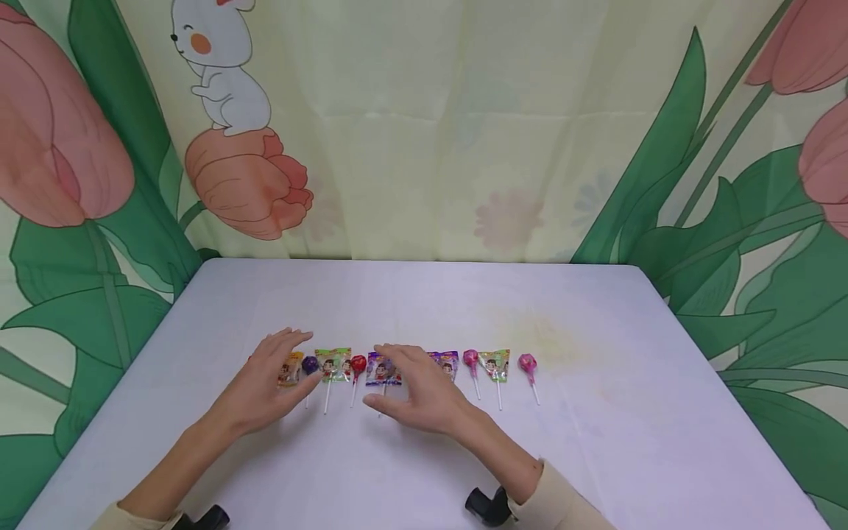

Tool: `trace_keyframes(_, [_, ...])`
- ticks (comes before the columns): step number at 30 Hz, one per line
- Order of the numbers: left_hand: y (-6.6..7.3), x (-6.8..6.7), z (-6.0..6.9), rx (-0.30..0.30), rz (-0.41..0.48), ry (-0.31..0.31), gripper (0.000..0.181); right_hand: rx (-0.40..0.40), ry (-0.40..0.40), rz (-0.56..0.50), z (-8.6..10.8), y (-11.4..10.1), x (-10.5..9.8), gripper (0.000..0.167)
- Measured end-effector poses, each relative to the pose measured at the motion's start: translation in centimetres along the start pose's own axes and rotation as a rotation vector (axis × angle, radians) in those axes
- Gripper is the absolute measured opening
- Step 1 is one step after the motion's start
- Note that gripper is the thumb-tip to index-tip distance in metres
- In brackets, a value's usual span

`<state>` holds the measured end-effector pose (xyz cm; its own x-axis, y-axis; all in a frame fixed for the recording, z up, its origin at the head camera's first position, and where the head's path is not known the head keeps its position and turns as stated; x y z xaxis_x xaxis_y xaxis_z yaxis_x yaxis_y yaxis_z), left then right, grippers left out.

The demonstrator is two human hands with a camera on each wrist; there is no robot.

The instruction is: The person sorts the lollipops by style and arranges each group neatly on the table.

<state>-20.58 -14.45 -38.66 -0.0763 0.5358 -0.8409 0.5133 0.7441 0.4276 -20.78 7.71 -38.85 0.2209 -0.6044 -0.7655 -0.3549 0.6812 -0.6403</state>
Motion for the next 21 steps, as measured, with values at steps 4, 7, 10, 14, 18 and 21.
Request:
trace_keyframes(4, [-1.0,-0.1,0.6,-0.026,0.031,-0.023,0.066,-0.030,-0.017,0.033,-0.4,-0.5,0.6,0.070])
trace_keyframes(7, [-1.6,-0.3,0.8,-0.027,0.016,-0.035,0.066,-0.042,-0.038,0.032,-0.8,-0.7,1.1,0.069])
trace_keyframes(10, [-2.2,-0.6,1.0,-0.038,0.011,-0.040,0.064,-0.049,-0.058,0.022,-1.3,-0.9,1.6,0.068])
trace_keyframes(14, [-3.0,-0.9,1.1,-0.040,0.022,-0.054,0.059,-0.059,-0.084,0.011,-1.9,-1.3,2.2,0.068])
trace_keyframes(18, [-3.7,-0.9,1.0,-0.008,0.024,-0.082,0.055,-0.062,-0.116,0.001,-2.5,-1.5,2.8,0.067])
trace_keyframes(21, [-4.2,-0.8,0.9,0.025,0.034,-0.104,0.053,-0.063,-0.133,-0.011,-3.0,-1.6,3.1,0.067])
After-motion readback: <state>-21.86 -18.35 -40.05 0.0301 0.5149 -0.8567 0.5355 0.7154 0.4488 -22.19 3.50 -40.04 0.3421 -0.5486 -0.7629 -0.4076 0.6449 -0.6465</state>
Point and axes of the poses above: each hand's wrist, its own z-axis away from the middle knuckle, its own x-axis out of the palm, y = z × x, the point moved 8 cm from there along -z, towards the middle knuckle, and after that the axes turned 13 degrees about x, right-handed, at the moved point
